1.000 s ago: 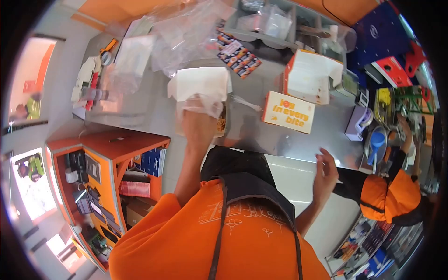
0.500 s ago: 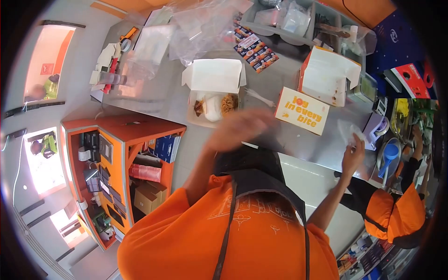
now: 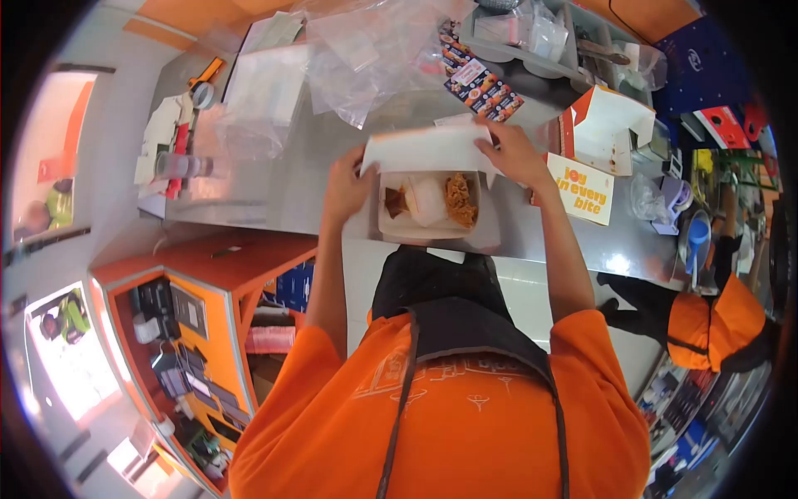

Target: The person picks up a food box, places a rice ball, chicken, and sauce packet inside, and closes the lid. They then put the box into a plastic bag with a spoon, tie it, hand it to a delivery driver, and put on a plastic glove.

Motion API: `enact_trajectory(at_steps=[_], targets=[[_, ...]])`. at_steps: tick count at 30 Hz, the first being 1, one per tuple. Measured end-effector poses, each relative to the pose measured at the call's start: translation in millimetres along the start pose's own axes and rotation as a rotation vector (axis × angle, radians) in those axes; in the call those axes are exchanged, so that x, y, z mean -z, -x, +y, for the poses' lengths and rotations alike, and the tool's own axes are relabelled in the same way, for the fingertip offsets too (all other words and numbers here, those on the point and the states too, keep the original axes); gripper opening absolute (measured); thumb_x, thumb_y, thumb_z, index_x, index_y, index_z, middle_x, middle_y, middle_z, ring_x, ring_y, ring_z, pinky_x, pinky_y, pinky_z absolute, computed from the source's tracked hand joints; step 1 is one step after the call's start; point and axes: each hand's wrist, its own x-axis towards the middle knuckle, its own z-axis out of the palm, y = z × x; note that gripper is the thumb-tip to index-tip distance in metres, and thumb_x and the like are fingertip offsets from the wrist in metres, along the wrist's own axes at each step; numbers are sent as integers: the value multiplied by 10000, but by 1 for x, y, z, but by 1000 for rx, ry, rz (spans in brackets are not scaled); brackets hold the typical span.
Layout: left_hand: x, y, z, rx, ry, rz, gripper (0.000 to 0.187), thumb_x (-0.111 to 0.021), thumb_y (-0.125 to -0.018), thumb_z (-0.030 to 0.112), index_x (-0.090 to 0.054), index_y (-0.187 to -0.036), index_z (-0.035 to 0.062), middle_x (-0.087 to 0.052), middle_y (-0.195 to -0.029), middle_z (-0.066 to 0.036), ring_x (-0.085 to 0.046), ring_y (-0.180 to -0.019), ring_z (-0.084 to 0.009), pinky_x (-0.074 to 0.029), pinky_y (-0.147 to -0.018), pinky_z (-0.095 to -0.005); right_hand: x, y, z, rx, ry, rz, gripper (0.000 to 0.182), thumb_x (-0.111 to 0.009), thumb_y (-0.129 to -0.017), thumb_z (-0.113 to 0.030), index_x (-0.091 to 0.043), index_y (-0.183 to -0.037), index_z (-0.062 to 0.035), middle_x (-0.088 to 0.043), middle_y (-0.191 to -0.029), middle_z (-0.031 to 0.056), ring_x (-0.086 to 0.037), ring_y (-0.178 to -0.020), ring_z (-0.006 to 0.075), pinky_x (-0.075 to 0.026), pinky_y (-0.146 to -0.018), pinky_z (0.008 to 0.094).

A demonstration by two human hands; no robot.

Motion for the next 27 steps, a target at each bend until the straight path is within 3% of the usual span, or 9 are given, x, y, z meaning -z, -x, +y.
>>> enact_trajectory(at_steps=[4, 7, 8, 11, 14, 16, 20, 24, 27], targets=[[-2, 45, -26, -315, -234, 74, 373, -553, -827, -91, -592, -1189, -11, -533, -1349, -166, -537, -1226, -249, -441, -979, -344, -27, 53, 9, 361, 285, 73, 552, -605, -801, 23, -557, -1337, -100, -600, -1284, 177, -597, -1159, 324, -490, -924, 351], [3, 61, -57, -11, 310, -276, 469, -541, -811, -116, -540, -1258, 28, -448, -1425, -165, -487, -1279, -261, -440, -991, -349, -67, 92, 2, 158, 135, 95, 626, -543, -749, 90, -517, -1358, -52, -527, -1344, 255, -516, -1221, 418, -408, -1054, 413], [5, 66, -56, -31, 346, -336, 511, -554, -827, -56, -470, -1324, 30, -478, -1385, -168, -504, -1245, -252, -446, -982, -336, -73, 98, -4, 139, 53, 123, 630, -542, -757, 90, -501, -1371, -47, -513, -1360, 256, -518, -1230, 404, -403, -1060, 411], [16, 58, -54, 244, 741, -434, 483, -570, -903, 75, -426, -1358, 2, -469, -1378, -174, -520, -1197, -219, -464, -946, -317, -91, 108, -9, 68, -241, 172, 600, -544, -807, 56, -464, -1396, -30, -502, -1377, 252, -532, -1241, 351, -400, -1065, 395], [-10, 51, -17, 496, 564, -28, 446, -558, -964, 225, -479, -1309, -46, -564, -1263, -166, -569, -1089, -180, -488, -863, -308, -99, 104, -2, -108, -521, 233, 486, -542, -905, -71, -468, -1382, -11, -562, -1306, 232, -568, -1191, 277, -424, -1021, 361], [-13, 48, -21, 450, 407, -139, 430, -555, -976, 275, -542, -1244, -61, -629, -1128, -140, -603, -945, -164, -500, -781, -310, -101, 91, -12, -364, -589, 337, 430, -527, -968, -187, -494, -1355, -5, -620, -1221, 213, -600, -1116, 229, -450, -966, 333], [-11, 36, -22, 508, 290, -200, 490, -569, -972, 344, -620, -1139, -114, -679, -927, -129, -626, -721, -169, -512, -687, -330, -93, 77, -16, -400, -452, 178, 442, -498, -996, -323, -582, -1199, 60, -674, -995, 207, -620, -911, 204, -466, -829, 315], [8, 17, 3, 385, -87, -311, 540, -543, -963, 385, -671, -966, -140, -685, -836, -186, -617, -739, -179, -476, -682, -328, -76, 70, -16, -424, -348, 154, 486, -504, -988, -362, -628, -1067, 101, -667, -887, 219, -614, -811, 222, -463, -768, 336], [7, 6, 0, 414, -155, -301, 541, -529, -966, 382, -666, -999, -141, -689, -842, -213, -619, -754, -196, -479, -720, -332, -74, 66, -14, -430, -283, 173, 506, -500, -983, -377, -638, -1050, 105, -669, -875, 231, -623, -791, 262, -464, -766, 350]])
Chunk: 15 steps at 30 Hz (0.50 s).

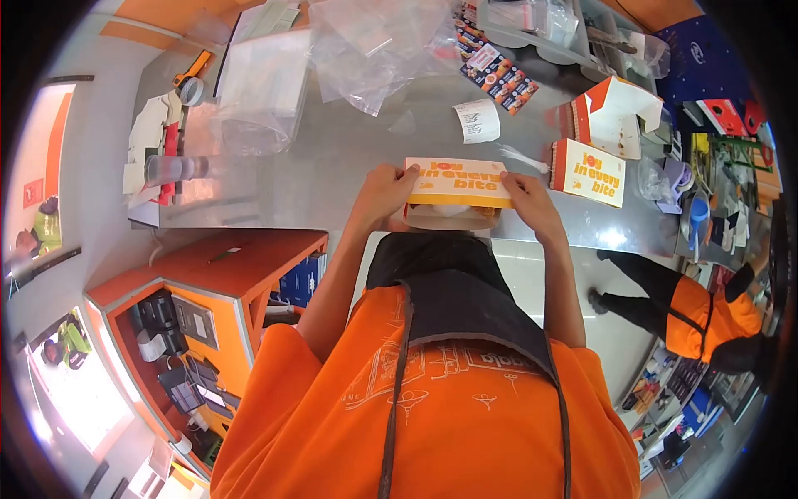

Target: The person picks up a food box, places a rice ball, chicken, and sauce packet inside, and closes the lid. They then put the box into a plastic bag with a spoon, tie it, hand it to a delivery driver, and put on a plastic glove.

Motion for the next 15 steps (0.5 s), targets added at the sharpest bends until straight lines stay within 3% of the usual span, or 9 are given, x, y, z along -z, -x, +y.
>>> enact_trajectory(at_steps=[6, 8, 9, 12, 15], targets=[[-6, 15, -4, -50, 74, -33, 536, -512, -976, 386, -649, -1106, -116, -677, -945, -238, -640, -859, -256, -482, -810, -339, -2, 7, -1, 1, -24, -29, 489, -483, -988, -362, -639, -1046, 98, -670, -862, 250, -650, -810, 322, -470, -769, 374], [-18, 23, -15, -130, 96, 67, 498, -510, -986, 354, -630, -1135, -105, -623, -1034, -243, -641, -898, -292, -505, -774, -364, -6, 12, 4, 15, -17, -32, 478, -475, -990, -352, -642, -1030, 94, -667, -837, 256, -657, -806, 353, -472, -764, 387], [-24, 21, -23, -170, 108, 119, 479, -509, -991, 339, -621, -1150, -100, -596, -1079, -245, -642, -917, -310, -516, -755, -377, -8, 13, 8, 57, -2, 1, 474, -464, -995, -352, -642, -999, 87, -653, -748, 252, -654, -778, 394, -474, -755, 405], [-39, 6, -54, -266, 115, 149, 492, -499, -1005, 337, -558, -1257, -80, -504, -1170, -227, -579, -1048, -336, -497, -876, -382, -1, 23, -8, -42, 130, -114, 467, -454, -1010, -337, -615, -1058, 99, -646, -1012, 289, -639, -892, 412, -481, -812, 422], [-42, 2, -62, -348, 63, 132, 510, -489, -1010, 313, -459, -1377, -40, -445, -1287, -258, -492, -1201, -382, -427, -1009, -395, -25, 24, 33, 257, 200, 71, 461, -449, -1020, -315, -557, -1173, 106, -453, -1355, 314, -578, -1059, 438, -468, -904, 448]])
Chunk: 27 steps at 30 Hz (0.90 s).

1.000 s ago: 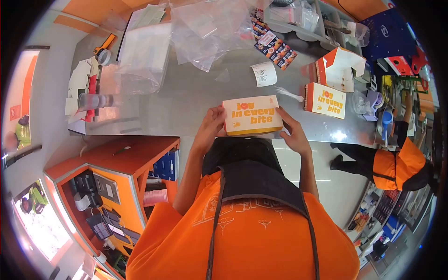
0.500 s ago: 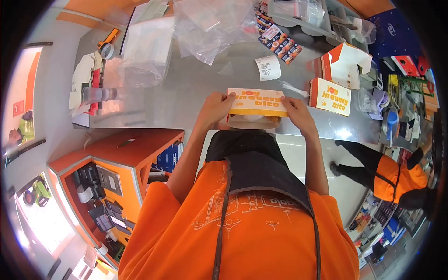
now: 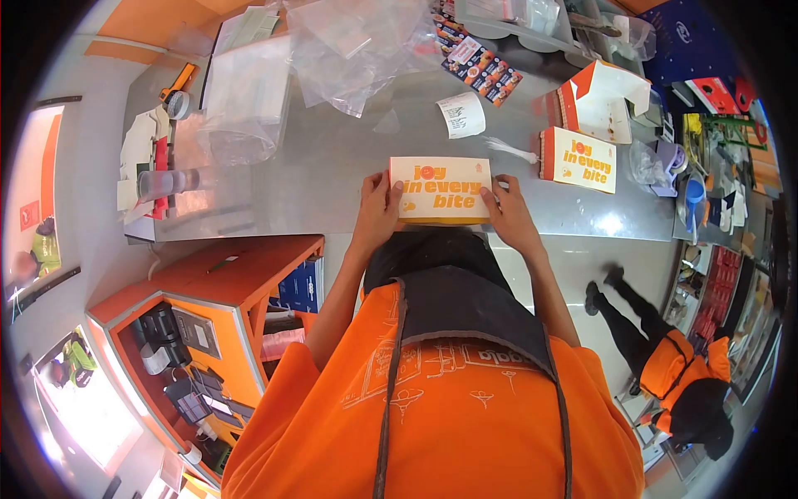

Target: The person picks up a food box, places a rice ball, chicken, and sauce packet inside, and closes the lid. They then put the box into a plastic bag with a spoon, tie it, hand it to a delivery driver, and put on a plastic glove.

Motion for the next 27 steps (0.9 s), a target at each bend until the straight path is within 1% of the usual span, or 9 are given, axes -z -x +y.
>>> enact_trajectory(at_steps=[3, 6, 9, 12, 15, 18, 21, 22, 27], targets=[[-9, 0, -10, -278, 34, 102, 683, -582, -949, 402, -343, -1478, 42, -307, -1436, -274, -332, -1354, -418, -352, -1100, -414, -9, 3, 19, 80, 66, -53, 509, -456, -1017, -295, -420, -1345, 93, -190, -1531, 284, -447, -1239, 478, -425, -1017, 449], [7, 1, 16, -489, -522, -132, 857, -678, -840, 507, -296, -1517, 145, -185, -1516, -271, -211, -1422, -429, -295, -1141, -449, -3, 9, 1, 272, 191, 72, 638, -468, -1007, -364, -258, -1493, -8, -203, -1546, 241, -298, -1395, 412, -336, -1121, 421], [9, -13, 3, -614, -606, -199, 935, -715, -754, 586, -312, -1515, 223, -185, -1516, -271, -176, -1428, -447, -261, -1156, -491, 2, 9, -1, 451, 552, -136, 734, -474, -968, -484, -228, -1520, -68, -157, -1566, 247, -173, -1447, 426, -250, -1167, 447], [14, -16, 5, -630, -613, -257, 876, -682, -786, 584, -319, -1512, 257, -196, -1509, -277, -175, -1421, -465, -240, -1155, -528, 3, 3, 3, 535, 691, -163, 757, -472, -930, -563, -257, -1527, -150, -143, -1575, 240, -127, -1465, 407, -201, -1181, 472], [17, -22, 1, -739, -714, -243, 838, -646, -811, 594, -326, -1509, 260, -220, -1498, -281, -169, -1418, -479, -200, -1163, -548, -8, 2, 13, 593, 765, -123, 755, -484, -920, -568, -261, -1530, -185, -124, -1579, 241, -130, -1463, 417, -177, -1185, 489], [19, -27, -2, -808, -745, -231, 783, -602, -851, 585, -324, -1511, 268, -234, -1497, -287, -172, -1418, -474, -146, -1174, -549, -9, 3, 11, 624, 793, -115, 730, -468, -938, -549, -257, -1531, -180, -117, -1579, 245, -125, -1467, 407, -146, -1189, 500], [20, -30, -3, -865, -702, -249, 761, -570, -870, 591, -321, -1513, 269, -230, -1507, -289, -172, -1417, -470, -112, -1178, -553, 6, 5, -1, 572, 725, -252, 693, -447, -960, -519, -251, -1534, -184, -118, -1580, 242, -120, -1470, 400, -130, -1190, 506], [18, -32, -2, -880, -736, -258, 759, -564, -872, 595, -325, -1511, 264, -227, -1510, -289, -175, -1417, -467, -111, -1175, -562, 9, 6, -2, 610, 743, -256, 656, -431, -978, -488, -254, -1531, -183, -111, -1583, 240, -112, -1473, 396, -128, -1191, 506], [23, -33, 2, -961, -922, -319, 780, -556, -866, 618, -342, -1506, 227, -206, -1517, -291, -163, -1424, -463, -75, -1166, -588, 0, 5, 14, 669, 756, -242, 655, -468, -961, -483, -282, -1518, -192, -108, -1585, 234, -102, -1476, 391, -132, -1190, 516]])
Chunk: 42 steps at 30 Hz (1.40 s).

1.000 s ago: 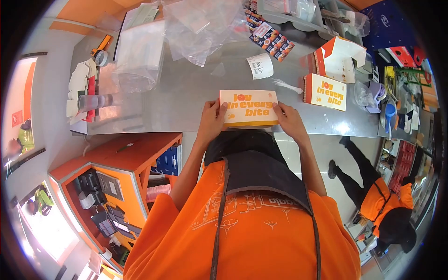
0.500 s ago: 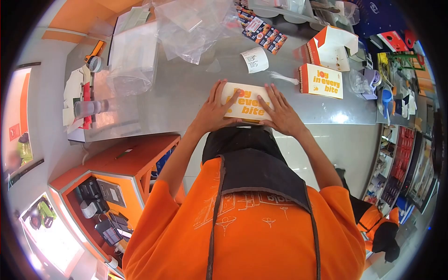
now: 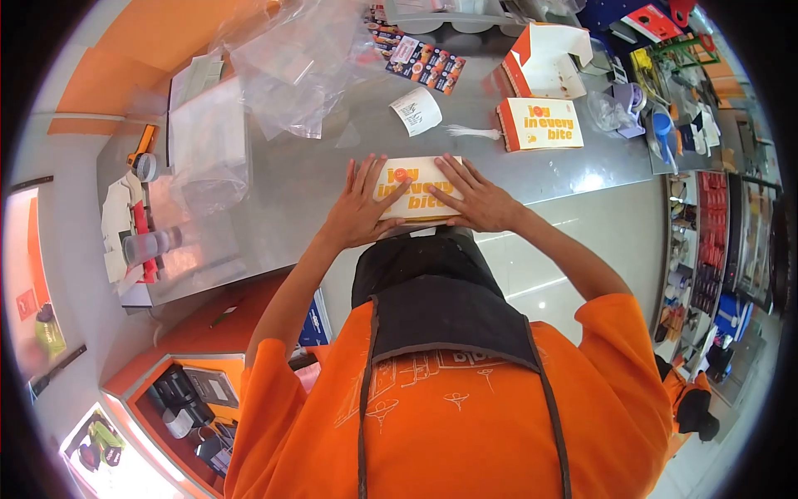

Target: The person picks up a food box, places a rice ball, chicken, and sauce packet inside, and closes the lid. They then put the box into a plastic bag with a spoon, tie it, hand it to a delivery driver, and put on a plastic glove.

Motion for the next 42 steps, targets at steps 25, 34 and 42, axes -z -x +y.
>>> enact_trajectory(at_steps=[25, 34, 42], targets=[[-17, -37, 50, 56, -104, 17, 697, -688, -823, 356, -436, -1393, 43, -301, -1529, -214, -223, -1405, -507, -168, -1118, -670, 70, 129, 105, -735, -317, 1024, 293, -685, -808, -48, -646, -1098, -48, -585, -1304, 126, -593, -1134, 297, -469, -958, 371], [-10, -47, 69, 192, -79, -41, 748, -674, -855, 308, -305, -1473, 102, -261, -1542, -228, -198, -1408, -520, -143, -1133, -656, 36, 332, 390, -1380, -660, 647, 277, -625, -923, -236, -683, -1047, 5, -689, -924, 109, -653, -879, 178, -524, -775, 296], [-12, -46, 69, 211, -73, -77, 654, -525, -957, 360, -259, -1519, 158, -191, -1586, -187, -153, -1431, -503, -127, -1144, -645, 49, 346, 405, -1354, -1274, 557, 237, -607, -915, -155, -665, -1071, 14, -631, -1069, 100, -599, -1006, 184, -543, -873, 344]])
